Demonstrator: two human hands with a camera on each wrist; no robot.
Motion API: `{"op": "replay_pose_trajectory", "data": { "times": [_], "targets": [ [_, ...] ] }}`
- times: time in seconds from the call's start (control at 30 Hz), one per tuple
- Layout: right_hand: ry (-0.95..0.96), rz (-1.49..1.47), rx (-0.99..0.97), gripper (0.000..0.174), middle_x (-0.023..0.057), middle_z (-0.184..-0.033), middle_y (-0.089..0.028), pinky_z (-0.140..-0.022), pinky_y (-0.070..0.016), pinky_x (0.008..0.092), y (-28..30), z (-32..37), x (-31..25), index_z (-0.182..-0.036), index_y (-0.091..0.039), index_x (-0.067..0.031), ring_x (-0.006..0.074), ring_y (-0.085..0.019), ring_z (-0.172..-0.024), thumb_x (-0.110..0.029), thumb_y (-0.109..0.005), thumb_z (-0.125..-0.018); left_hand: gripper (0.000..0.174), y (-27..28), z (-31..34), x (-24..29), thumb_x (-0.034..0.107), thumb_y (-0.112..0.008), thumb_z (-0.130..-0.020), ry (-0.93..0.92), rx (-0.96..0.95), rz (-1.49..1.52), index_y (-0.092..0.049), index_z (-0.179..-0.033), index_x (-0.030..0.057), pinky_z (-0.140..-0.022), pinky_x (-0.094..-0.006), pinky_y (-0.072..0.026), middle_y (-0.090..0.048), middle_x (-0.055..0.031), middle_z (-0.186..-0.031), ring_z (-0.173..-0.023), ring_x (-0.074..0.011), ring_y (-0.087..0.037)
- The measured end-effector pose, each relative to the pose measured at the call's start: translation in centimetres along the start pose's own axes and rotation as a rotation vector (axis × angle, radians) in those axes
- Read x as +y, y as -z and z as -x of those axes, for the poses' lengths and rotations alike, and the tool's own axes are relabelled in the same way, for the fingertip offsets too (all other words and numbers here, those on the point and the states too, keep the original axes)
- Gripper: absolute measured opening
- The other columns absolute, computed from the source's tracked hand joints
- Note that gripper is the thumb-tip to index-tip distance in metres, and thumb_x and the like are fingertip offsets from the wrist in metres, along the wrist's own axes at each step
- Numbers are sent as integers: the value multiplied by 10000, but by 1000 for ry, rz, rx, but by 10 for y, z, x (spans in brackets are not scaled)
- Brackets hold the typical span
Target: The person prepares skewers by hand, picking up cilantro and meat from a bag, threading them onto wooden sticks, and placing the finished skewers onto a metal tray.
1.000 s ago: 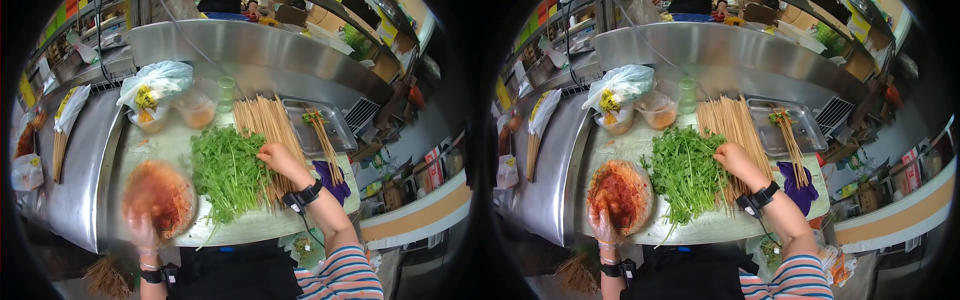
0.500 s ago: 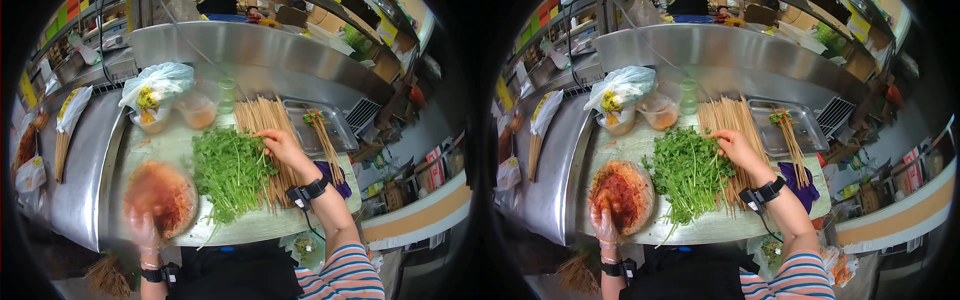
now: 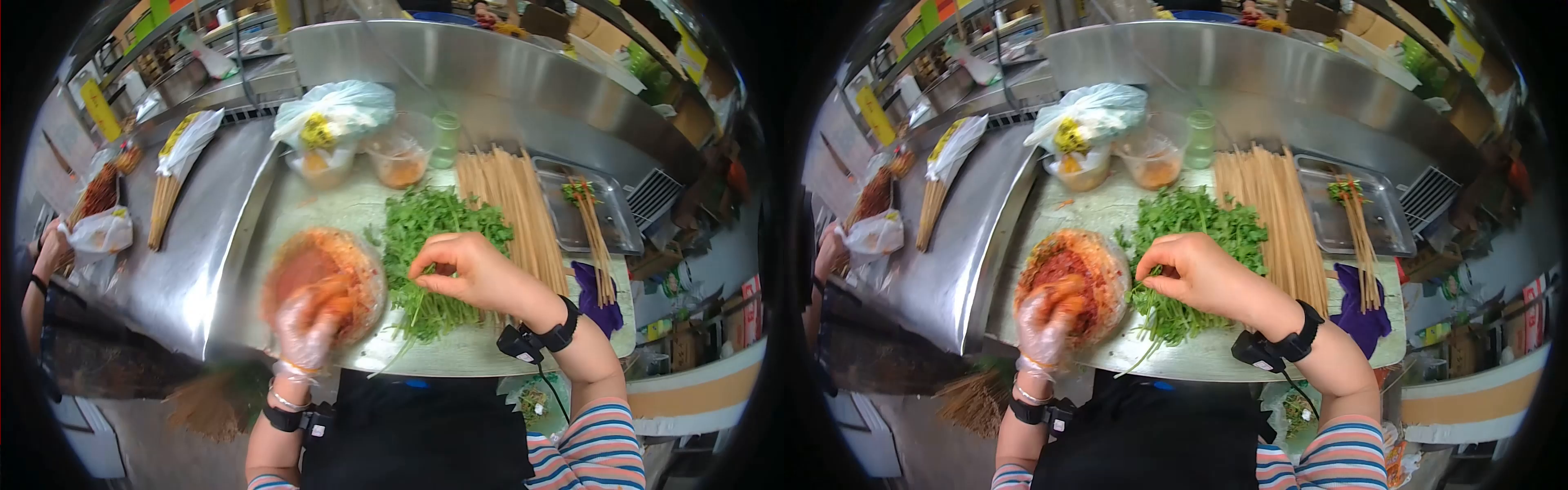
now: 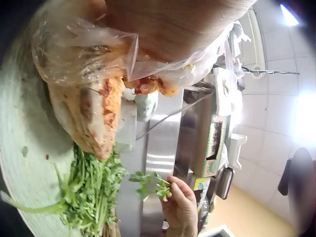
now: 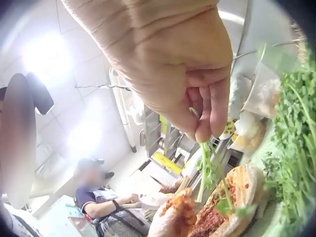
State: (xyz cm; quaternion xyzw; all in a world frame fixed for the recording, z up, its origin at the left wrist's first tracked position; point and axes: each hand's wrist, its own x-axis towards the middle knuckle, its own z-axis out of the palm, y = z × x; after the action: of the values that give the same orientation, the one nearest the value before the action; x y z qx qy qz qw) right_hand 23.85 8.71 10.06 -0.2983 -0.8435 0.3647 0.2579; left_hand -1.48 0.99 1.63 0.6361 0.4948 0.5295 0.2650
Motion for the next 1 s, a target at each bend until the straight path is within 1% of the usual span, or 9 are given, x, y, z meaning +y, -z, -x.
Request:
{"op": "replay_pose_trajectory", "data": {
  "times": [0.07, 0.17, 0.27, 0.33, 0.5, 0.6, 0.7, 0.87, 1.0],
  "targets": [
    [89, 36, -16, 91, 104, -807, -614, -662, -487, 342, -12, -4, -5, -857, -644, -18, 271, -609, -747, -47, -663, -774, 209, -15, -1, 33, 20, -643, -763, 207, -88, 234, -662, -960, -48, -655, -287, -506, -648, -91, -795, -734, -155, -637],
    [172, 20, 11, 90, 105, -804, -607, -662, -483, 346, -30, -9, -12, -847, -635, -19, 268, -608, -755, -41, -670, -767, 176, -26, -1, 40, 25, -675, -744, 82, -277, -90, -652, -906, -39, -565, -281, -470, -586, -45, -680, -620, -103, -569],
    [154, -62, 31, 117, 75, -856, -621, -648, -476, 286, -39, -7, -12, -892, -646, -28, 201, -606, -755, -37, -678, -780, 161, -29, 3, 32, 37, -666, -778, -1, -204, -179, -643, -919, -36, -567, -267, -472, -604, -48, -715, -622, -108, -565],
    [-55, -249, 69, 107, 60, -865, -633, -649, -472, 271, -43, -2, -16, -880, -652, -29, 165, -605, -755, -37, -690, -779, 161, -33, 10, 33, 43, -649, -805, 252, -108, 272, -634, -942, -39, -575, -270, -479, -620, -60, -751, -622, -126, -569],
    [132, -278, 225, 85, 53, -869, -642, -675, -474, 261, -71, 2, 9, -850, -660, -27, 150, -606, -782, -33, -696, -773, 181, -26, 13, 23, 26, -573, -861, 535, -35, 841, -596, -1023, -52, -622, -270, -516, -645, -100, -821, -673, -160, -618],
    [278, -151, 237, 103, 49, -889, -625, -687, -462, 236, -77, 0, 13, -888, -660, -28, 126, -581, -804, -65, -688, -796, 194, -22, 16, 17, 62, -599, -867, 494, -1, 766, -597, -1030, -43, -643, -282, -529, -649, -108, -823, -687, -166, -630],
    [79, -430, 423, 141, 42, -900, -581, -664, -444, 223, -66, -1, 14, -930, -665, -29, 98, -539, -753, -80, -694, -803, 187, -13, 12, 19, 48, -605, -852, 432, 42, 624, -598, -1016, -41, -696, -286, -529, -648, -100, -887, -749, -148, -628],
    [-71, -345, -29, 235, 36, -857, -538, -599, -443, 243, -51, 0, 3, -1019, -641, -17, 90, -512, -661, -106, -686, -806, 175, -9, 16, 25, 42, -622, -849, 328, 18, 458, -596, -1001, -42, -704, -273, -524, -644, -88, -913, -780, -131, -618],
    [132, -166, 35, 359, 37, -943, -588, -699, -473, 226, -78, -2, 30, -1149, -604, -44, 87, -569, -819, 19, -656, -799, 196, -15, 16, 13, 90, -633, -853, 409, 37, 676, -592, -997, -37, -667, -283, -527, -646, -98, -895, -741, -155, -621]
  ]
}}
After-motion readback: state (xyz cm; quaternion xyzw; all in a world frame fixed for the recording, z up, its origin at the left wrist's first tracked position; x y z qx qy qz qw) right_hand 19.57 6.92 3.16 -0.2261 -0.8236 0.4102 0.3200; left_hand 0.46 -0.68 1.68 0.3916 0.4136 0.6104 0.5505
